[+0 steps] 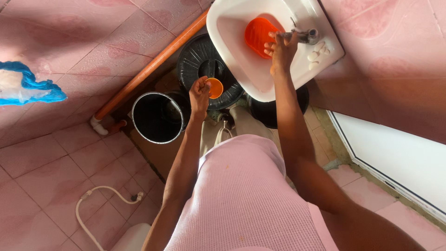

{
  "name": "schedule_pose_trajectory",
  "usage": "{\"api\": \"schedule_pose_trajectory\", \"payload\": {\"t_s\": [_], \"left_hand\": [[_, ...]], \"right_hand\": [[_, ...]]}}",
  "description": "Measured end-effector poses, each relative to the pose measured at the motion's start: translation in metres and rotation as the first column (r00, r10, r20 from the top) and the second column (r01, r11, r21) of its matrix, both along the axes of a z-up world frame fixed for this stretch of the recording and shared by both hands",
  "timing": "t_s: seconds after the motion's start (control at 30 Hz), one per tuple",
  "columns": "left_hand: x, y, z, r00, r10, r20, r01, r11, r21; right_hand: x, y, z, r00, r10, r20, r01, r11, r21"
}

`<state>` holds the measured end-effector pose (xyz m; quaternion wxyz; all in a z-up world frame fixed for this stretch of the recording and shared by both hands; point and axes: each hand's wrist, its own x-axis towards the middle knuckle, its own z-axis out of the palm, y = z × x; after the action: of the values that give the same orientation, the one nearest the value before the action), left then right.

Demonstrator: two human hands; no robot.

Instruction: The person rinses a red soap dish by hand under a faucet at a sink, and then organizes toothbrushes in a cup.

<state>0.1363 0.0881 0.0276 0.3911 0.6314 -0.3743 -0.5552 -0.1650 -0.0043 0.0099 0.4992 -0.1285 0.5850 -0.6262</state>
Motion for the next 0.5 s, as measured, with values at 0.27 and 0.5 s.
{"api": "schedule_pose_trajectory", "payload": {"t_s": [0.27,0.5], "left_hand": [[0.003,-0.001,0.006,1.0,0.01,0.015,-0.01,0.999,0.039],[0.003,0.002,-0.017,0.998,0.003,-0.066,-0.005,1.0,-0.027]], "right_hand": [[0.015,0.017,0.021,0.998,0.003,-0.058,-0.002,1.0,0.016],[0.061,0.066,-0.023,0.838,0.352,-0.418,-0.377,0.926,0.024]]}}
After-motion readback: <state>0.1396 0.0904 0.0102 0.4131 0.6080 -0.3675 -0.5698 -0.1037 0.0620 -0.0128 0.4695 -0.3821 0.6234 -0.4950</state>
